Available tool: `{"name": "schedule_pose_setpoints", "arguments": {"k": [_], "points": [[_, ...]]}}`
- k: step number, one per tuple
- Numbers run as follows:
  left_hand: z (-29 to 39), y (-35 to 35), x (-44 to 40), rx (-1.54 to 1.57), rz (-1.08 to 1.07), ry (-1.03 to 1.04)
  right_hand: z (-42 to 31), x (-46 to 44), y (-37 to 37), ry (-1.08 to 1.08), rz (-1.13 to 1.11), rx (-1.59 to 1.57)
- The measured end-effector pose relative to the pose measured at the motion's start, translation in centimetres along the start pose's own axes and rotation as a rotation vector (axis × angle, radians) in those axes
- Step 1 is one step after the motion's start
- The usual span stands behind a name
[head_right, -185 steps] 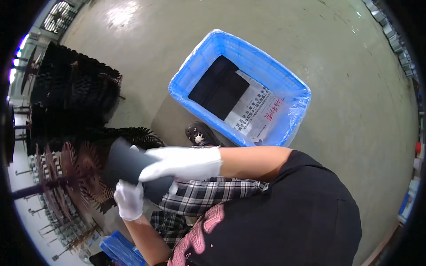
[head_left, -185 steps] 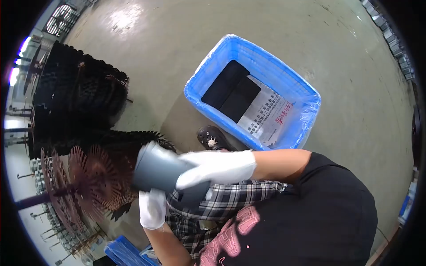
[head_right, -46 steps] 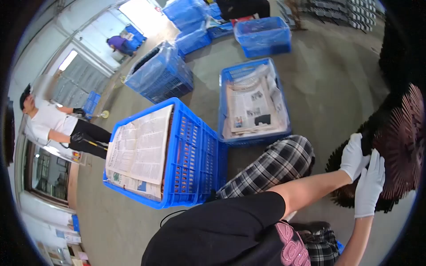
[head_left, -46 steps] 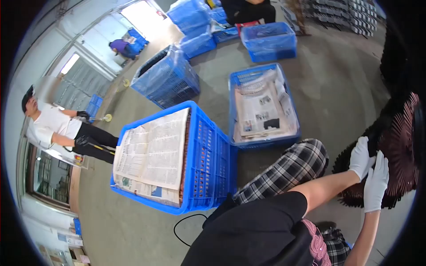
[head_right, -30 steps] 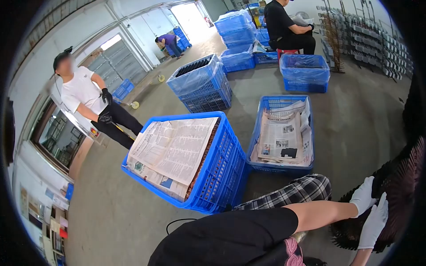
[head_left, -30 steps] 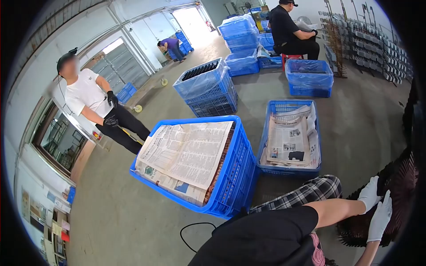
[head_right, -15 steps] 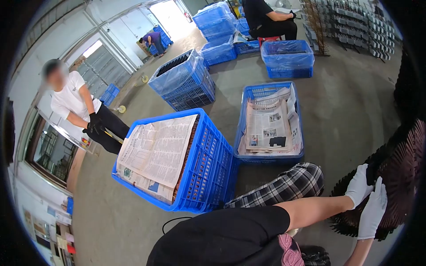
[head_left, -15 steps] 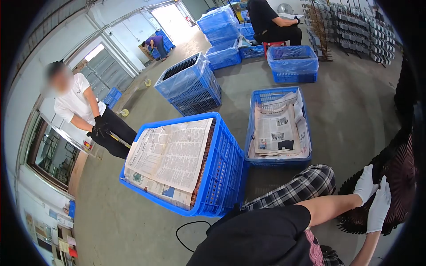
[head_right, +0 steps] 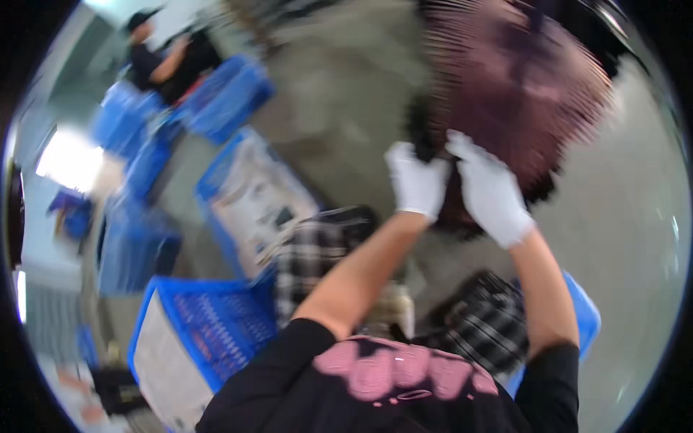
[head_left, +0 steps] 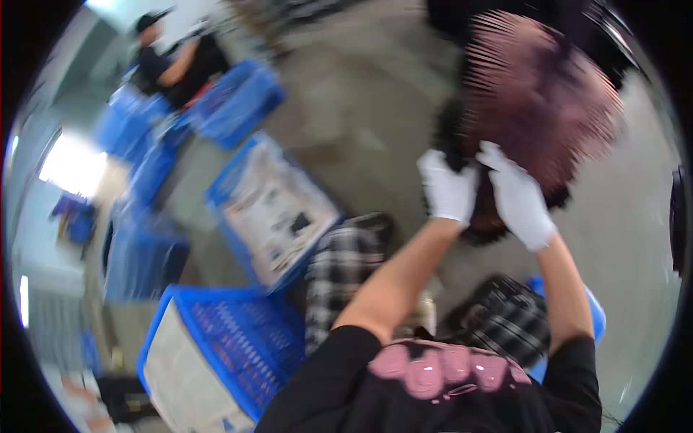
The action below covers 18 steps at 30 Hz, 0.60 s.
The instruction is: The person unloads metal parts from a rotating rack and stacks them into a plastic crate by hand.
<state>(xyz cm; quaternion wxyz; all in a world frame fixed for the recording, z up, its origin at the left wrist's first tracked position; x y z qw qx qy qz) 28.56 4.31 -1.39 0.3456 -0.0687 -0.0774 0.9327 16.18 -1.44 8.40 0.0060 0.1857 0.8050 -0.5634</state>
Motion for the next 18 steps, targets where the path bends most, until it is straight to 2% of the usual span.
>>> {"name": "schedule_pose_setpoints", "arguments": {"k": [1,2,4,5,7,9,10,13,15,17,18], "points": [[-0.1,-0.4,0.7,0.064,0.022,0.088,-0.9,0.5,-0.1,-0.073,0.042,0.161],[0.1,-1.5,1.0,0.116,0.078,0.177,-1.3,0.5,1.1,0.032,-0.062,0.450],[-0.6,-1.3,1.5,0.140,0.005,0.011,-1.7,0.9,0.8,0.173,-0.120,0.844],[-0.5,-0.9,1.6,0.152,-0.008,0.015,-1.6,1.1,0.4,0.186,-0.122,0.857],[0.0,-1.9,1.7,0.044,0.072,0.074,-3.4,0.9,-0.7,-0.003,0.005,0.516],[0.0,-1.8,1.5,0.174,0.057,0.111,-3.7,0.0,-0.3,0.180,-0.219,0.262],[2.4,-3.1,2.2,0.095,-0.038,-0.059,-5.3,-0.3,-0.5,0.143,-0.225,0.247],[3.7,-5.5,3.6,-0.159,0.140,0.054,-8.7,-1.0,-1.9,0.030,-0.117,0.037],[5.0,-7.4,4.1,-0.071,0.053,-0.076,-9.5,-1.8,-1.5,0.087,-0.129,-0.063],[3.7,-8.3,4.1,-0.025,0.072,-0.067,-10.9,-2.1,-0.4,0.023,-0.092,0.021],[2.9,-8.0,3.9,-0.034,0.140,-0.033,-11.4,-2.5,-0.3,0.096,-0.145,0.022]]}}
Point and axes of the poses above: each hand's wrist, its own x-axis away from the middle knuckle, its own y-axis out of the palm, z = x × y, the point moved 8 cm from there along -x, towards the middle knuckle, and after that the axes turned 14 degrees about -z, right-handed, at the moved point
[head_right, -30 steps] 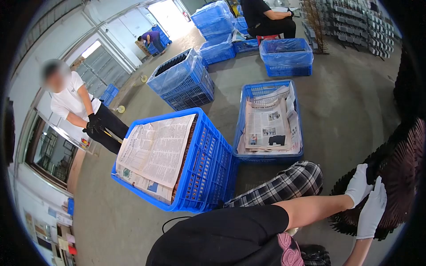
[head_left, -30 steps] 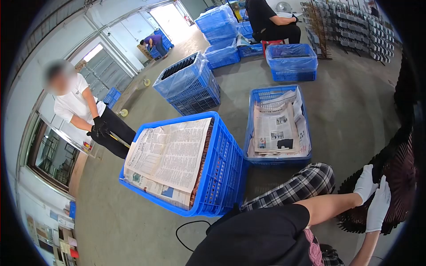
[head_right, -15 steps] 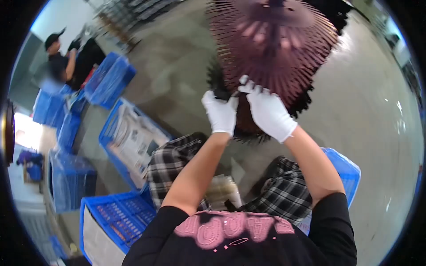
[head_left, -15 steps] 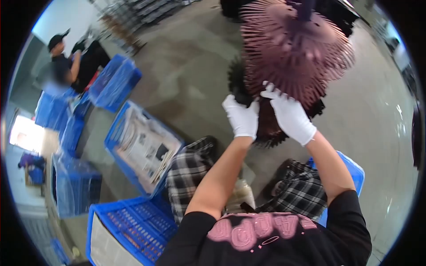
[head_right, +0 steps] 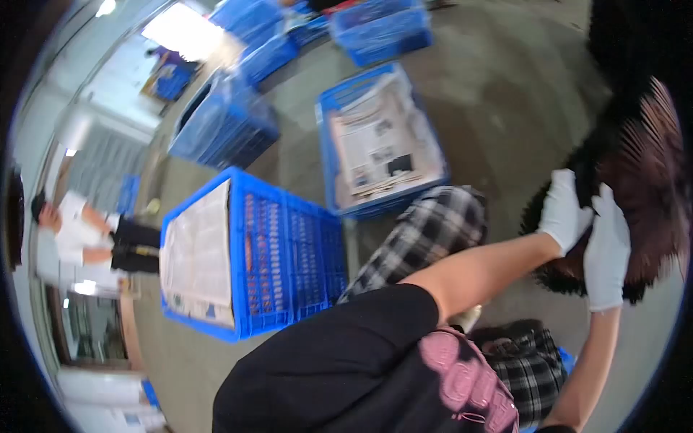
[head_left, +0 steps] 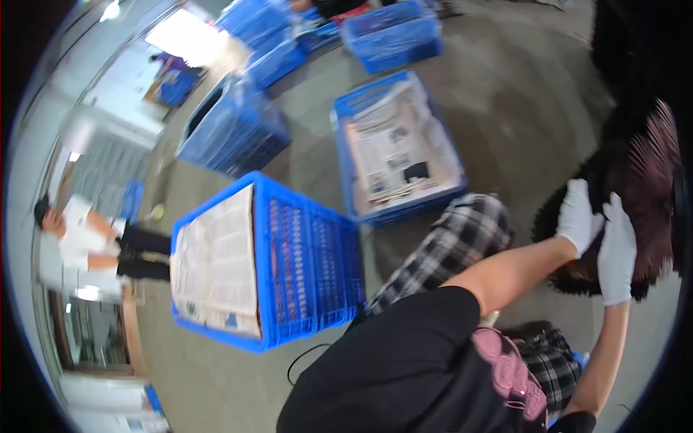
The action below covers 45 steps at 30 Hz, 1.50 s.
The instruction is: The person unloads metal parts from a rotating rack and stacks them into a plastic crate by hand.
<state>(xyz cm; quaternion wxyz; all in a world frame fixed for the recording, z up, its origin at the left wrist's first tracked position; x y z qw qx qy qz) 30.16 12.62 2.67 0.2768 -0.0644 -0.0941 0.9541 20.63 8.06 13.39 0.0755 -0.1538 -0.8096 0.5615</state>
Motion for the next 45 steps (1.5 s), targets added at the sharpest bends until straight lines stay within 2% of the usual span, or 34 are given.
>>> {"name": "schedule_pose_setpoints", "arguments": {"k": [1,2,4,5,9,10,14,18,20,25,29,34,35,39,45], "points": [[-0.5,-0.3,-0.1,0.003,0.044,0.040,-0.1,-0.1,0.5,0.095,-0.049,0.014],[-0.3,-1.7,0.5,0.216,-0.171,-0.183,-0.8,-0.1,1.2,0.073,-0.061,0.010],[0.2,-3.6,1.4,0.148,-0.177,-0.067,-2.0,0.5,0.8,0.051,-0.054,0.062],[-3.0,-3.5,1.4,0.121,-0.166,-0.068,-0.4,0.4,4.0,0.038,-0.050,0.036],[-2.2,-3.9,0.7,-0.261,0.233,0.148,3.3,-0.3,5.0,-0.135,0.012,0.122],[-2.7,-3.6,0.3,-0.263,0.245,0.139,3.7,-0.9,5.8,-0.147,0.004,0.121],[-8.4,0.8,-1.7,-0.069,0.098,-0.025,7.1,-2.5,10.0,-0.078,0.023,0.009],[-7.6,2.9,-3.9,-0.127,0.043,-0.017,9.0,-3.4,8.7,-0.022,-0.021,-0.072],[-5.2,7.9,-7.3,-0.143,0.038,-0.037,13.8,-5.9,5.1,-0.012,-0.060,-0.098],[-7.0,11.1,-7.8,0.088,0.121,0.094,17.1,-5.8,6.5,-0.033,-0.045,-0.091],[-9.7,15.0,-11.0,0.357,-0.002,-0.040,19.5,-7.2,6.4,-0.106,-0.017,0.204],[-12.1,15.5,-11.3,0.457,-0.075,0.045,21.6,-8.0,8.6,-0.122,-0.050,0.360],[-12.1,16.0,-11.9,0.450,-0.078,0.050,22.4,-8.4,8.5,-0.121,-0.043,0.356],[-12.0,14.7,-13.2,-0.003,-0.092,-0.097,26.1,-10.8,9.8,-0.051,-0.082,-0.056],[-13.4,18.4,-16.1,-0.033,0.008,-0.048,27.2,-11.9,9.6,-0.117,0.086,0.093]]}}
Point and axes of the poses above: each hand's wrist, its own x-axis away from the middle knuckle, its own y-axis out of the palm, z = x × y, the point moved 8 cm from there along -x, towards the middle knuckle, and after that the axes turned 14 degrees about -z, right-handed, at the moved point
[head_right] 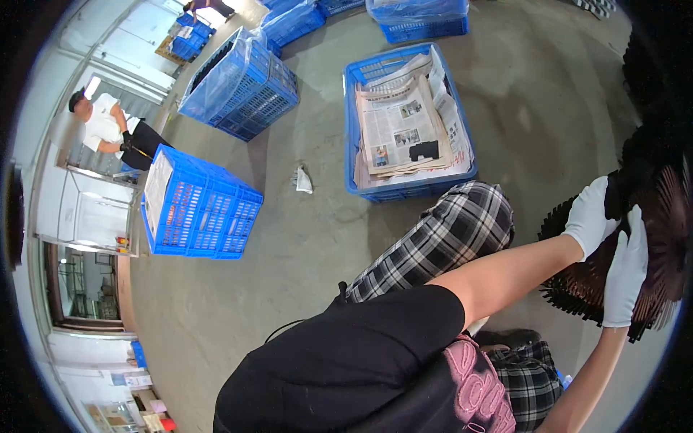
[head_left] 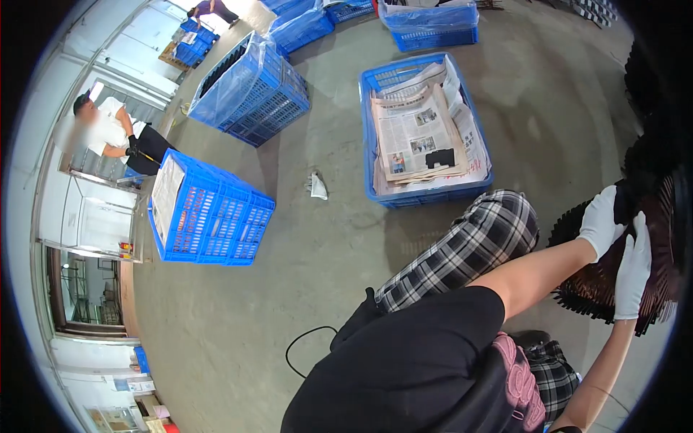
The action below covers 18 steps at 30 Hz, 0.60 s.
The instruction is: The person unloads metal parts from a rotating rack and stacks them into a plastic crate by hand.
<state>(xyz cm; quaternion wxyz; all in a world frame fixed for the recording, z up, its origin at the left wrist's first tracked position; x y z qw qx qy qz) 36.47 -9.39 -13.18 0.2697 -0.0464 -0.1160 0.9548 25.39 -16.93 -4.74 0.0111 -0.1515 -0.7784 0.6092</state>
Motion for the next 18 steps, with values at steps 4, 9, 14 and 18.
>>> {"name": "schedule_pose_setpoints", "arguments": {"k": [4,9,14,18], "points": [[0.0,2.9,-0.5,-0.016,-0.004,0.154,2.0,0.6,0.4,0.135,-0.097,-0.264],[1.5,6.8,0.6,0.046,0.018,0.288,5.0,2.6,-1.5,0.162,-0.042,-0.346],[6.1,6.5,3.7,0.208,-0.214,0.186,3.9,6.2,-4.5,-0.022,0.152,0.262],[5.7,0.1,4.4,0.128,-0.110,0.288,-0.8,5.0,-2.8,0.299,-0.049,0.849]]}}
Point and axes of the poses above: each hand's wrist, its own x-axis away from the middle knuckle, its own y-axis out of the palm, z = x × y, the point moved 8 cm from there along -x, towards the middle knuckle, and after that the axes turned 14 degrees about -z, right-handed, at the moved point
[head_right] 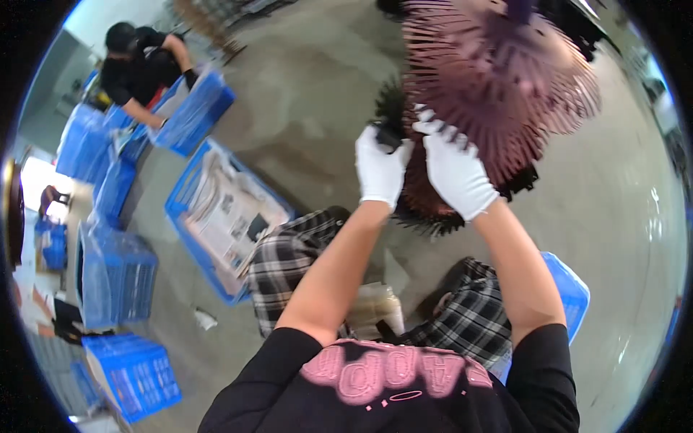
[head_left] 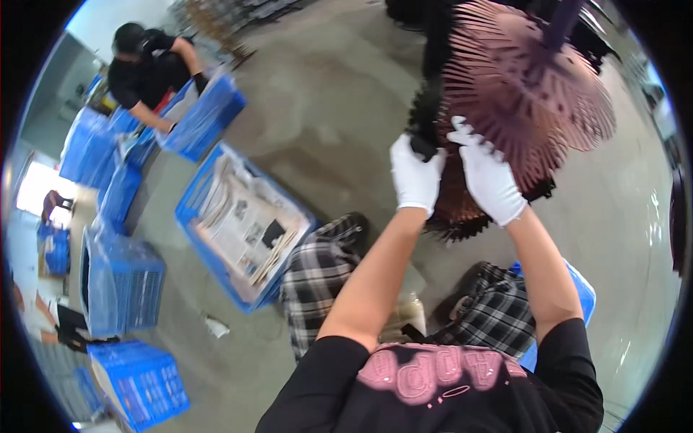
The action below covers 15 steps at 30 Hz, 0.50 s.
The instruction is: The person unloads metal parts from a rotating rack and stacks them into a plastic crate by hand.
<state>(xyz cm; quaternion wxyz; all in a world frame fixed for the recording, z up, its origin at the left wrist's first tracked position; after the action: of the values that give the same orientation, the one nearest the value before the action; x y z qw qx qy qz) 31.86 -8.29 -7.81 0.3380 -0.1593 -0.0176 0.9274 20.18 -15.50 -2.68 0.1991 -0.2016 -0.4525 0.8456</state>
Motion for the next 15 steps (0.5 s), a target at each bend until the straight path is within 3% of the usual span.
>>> {"name": "schedule_pose_setpoints", "arguments": {"k": [2,6,7,8,11,13,14,15], "points": [[0.9,0.1,-0.3,-0.030,-0.064,-0.037,0.3,-0.3,-0.5,0.001,-0.024,0.027],[3.0,-2.0,-0.2,-0.037,0.028,-0.091,-0.6,-0.4,-4.3,-0.013,0.079,-0.124],[2.6,-1.9,-0.5,0.043,-0.027,-0.114,-0.6,-0.6,-5.4,-0.019,-0.009,-0.178],[3.5,-2.1,-0.6,0.049,-0.091,-0.065,-0.7,-0.6,-6.5,-0.044,-0.095,-0.240],[3.6,-3.0,0.2,-0.061,-0.048,-0.177,-1.2,-0.6,-6.9,-0.149,-0.088,-0.594],[3.2,-3.6,0.9,-0.031,0.099,-0.066,-1.4,-0.3,-8.3,-0.242,0.033,-0.887],[2.5,-3.5,1.1,-0.016,0.063,-0.132,-2.0,0.2,-8.6,-0.284,0.084,-0.773],[2.3,-3.7,1.1,0.010,0.070,-0.142,-2.1,0.2,-8.5,-0.259,0.025,-0.854]]}}
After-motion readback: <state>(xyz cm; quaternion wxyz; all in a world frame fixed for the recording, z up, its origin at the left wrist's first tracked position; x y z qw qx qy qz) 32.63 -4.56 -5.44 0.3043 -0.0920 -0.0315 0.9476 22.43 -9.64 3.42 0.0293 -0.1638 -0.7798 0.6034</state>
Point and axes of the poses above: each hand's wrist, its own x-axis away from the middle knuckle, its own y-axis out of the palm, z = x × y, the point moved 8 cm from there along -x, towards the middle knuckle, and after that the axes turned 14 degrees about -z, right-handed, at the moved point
